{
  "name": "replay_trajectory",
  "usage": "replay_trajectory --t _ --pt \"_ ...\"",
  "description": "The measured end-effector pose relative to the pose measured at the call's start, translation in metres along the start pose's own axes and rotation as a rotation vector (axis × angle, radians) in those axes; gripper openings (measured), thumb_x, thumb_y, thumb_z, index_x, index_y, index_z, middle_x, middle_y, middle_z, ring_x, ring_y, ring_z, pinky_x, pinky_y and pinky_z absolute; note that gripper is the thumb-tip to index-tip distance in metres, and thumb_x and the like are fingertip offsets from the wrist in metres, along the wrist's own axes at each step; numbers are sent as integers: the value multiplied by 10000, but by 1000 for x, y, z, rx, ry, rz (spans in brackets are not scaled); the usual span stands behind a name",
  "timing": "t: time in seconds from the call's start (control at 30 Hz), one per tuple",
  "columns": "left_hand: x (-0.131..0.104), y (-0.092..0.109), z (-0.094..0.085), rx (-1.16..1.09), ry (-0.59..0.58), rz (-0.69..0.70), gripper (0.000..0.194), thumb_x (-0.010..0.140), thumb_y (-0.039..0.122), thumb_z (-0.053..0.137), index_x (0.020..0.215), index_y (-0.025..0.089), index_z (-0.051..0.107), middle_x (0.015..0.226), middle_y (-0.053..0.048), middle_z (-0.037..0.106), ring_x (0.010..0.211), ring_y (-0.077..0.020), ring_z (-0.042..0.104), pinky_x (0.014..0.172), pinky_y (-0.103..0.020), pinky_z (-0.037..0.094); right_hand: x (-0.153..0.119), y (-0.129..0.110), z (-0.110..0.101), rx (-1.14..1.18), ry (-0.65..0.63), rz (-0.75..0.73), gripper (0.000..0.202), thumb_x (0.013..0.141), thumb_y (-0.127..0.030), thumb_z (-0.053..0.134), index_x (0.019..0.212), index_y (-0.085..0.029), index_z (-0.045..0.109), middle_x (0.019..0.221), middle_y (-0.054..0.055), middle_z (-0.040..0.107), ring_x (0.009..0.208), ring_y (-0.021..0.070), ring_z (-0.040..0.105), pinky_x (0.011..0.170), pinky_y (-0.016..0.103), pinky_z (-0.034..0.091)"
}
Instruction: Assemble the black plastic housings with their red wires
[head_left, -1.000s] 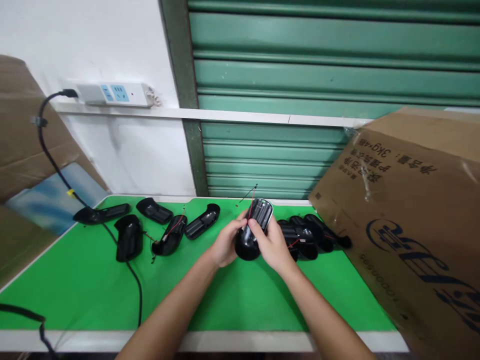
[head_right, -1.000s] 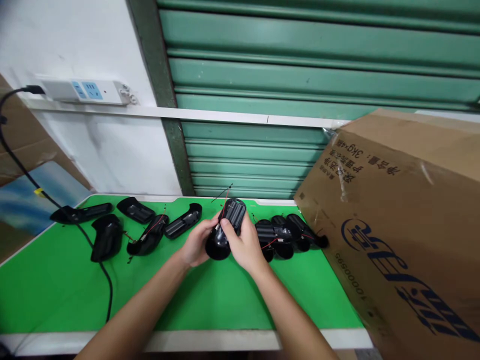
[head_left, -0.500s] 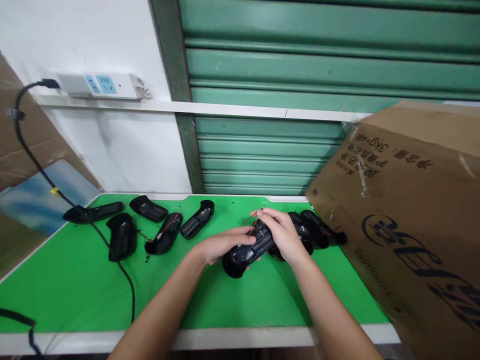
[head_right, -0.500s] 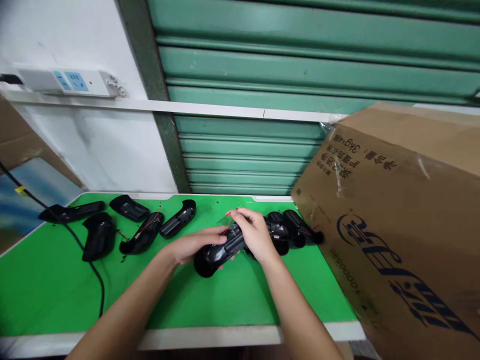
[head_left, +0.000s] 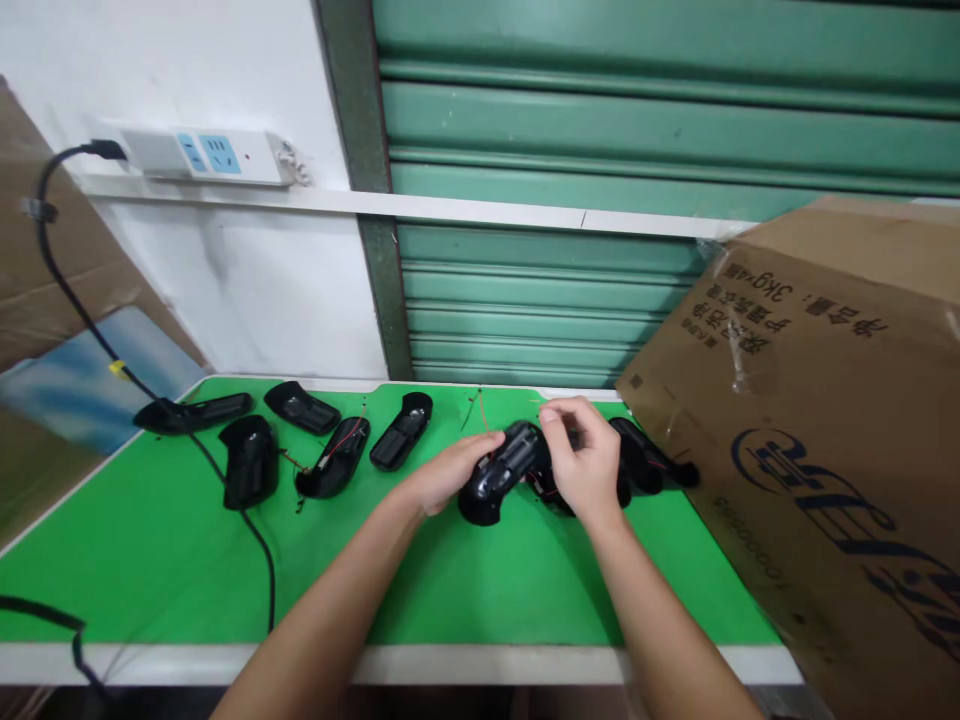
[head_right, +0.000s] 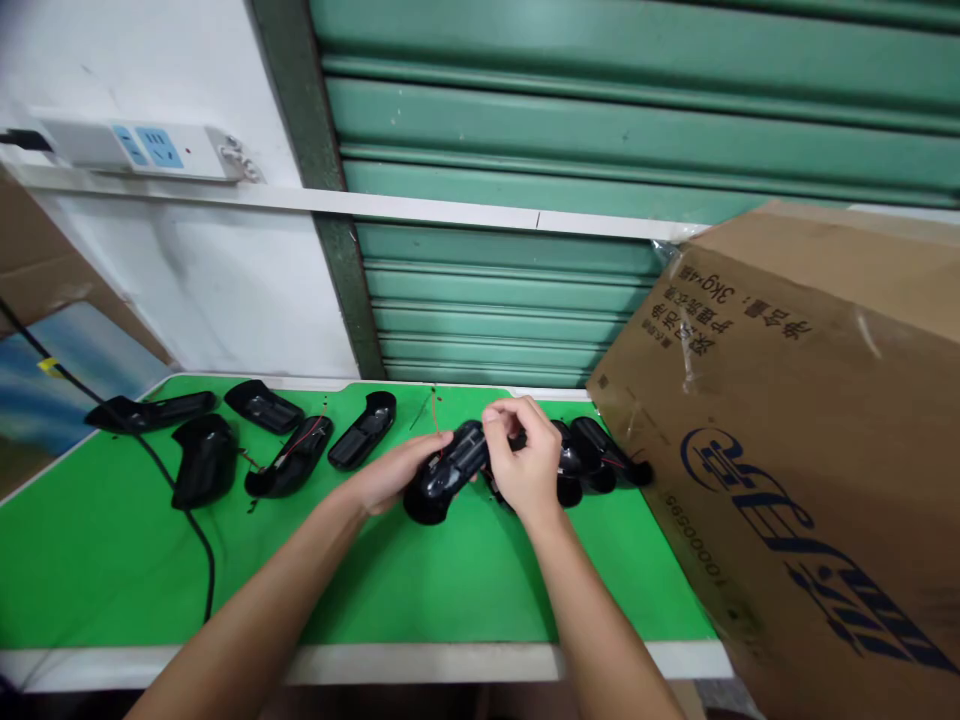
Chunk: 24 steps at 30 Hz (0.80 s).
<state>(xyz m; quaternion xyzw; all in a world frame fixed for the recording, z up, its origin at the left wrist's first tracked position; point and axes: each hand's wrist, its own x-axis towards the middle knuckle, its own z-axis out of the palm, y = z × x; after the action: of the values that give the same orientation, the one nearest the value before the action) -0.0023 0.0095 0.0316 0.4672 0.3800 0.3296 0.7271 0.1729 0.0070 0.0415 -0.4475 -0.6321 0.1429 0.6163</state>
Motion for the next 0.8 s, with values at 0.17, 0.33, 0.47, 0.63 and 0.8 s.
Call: replay_trajectory --t 0.17,0.33,0.47,0.63,0.8 --pt "8 -6 -2 -103 109 130 506 771 565 772 1067 156 745 1083 -76 769 1062 -249 647 979 -336 447 -9 0 9 -54 -140 3 144 881 -342 687 891 -206 642 593 -60 523 500 108 512 522 240 441" --pt "9 -7 0 -85 104 164 458 860 487 706 1189 169 718 1168 -92 738 1054 -244 645 972 -348 470 -10 5 16 51 -121 114 143 867 -334 697 838 -198 661 618 -16 661 502 129 611 511 244 501" --pt "5 -7 2 -132 103 70 512 920 498 622 1363 242 614 1102 -76 725 791 -204 633 732 -353 528 -11 5 16 67 -140 107 123 876 -310 687 871 -198 739 726 25 759 579 164 703 576 267 577" --pt "5 -8 0 -202 138 86 463 921 492 642 1295 219 648 1138 -63 724 968 -217 657 812 -308 515 -12 4 14 -13 -169 7 128 897 -263 669 939 -214 780 843 34 803 670 183 748 689 292 610" --pt "5 -7 3 -244 111 99 455 899 482 682 1262 208 675 1227 -72 735 1152 -258 645 987 -341 467 -13 4 17 -3 -177 -20 104 869 -243 694 953 -222 751 883 33 793 718 181 731 697 295 585"
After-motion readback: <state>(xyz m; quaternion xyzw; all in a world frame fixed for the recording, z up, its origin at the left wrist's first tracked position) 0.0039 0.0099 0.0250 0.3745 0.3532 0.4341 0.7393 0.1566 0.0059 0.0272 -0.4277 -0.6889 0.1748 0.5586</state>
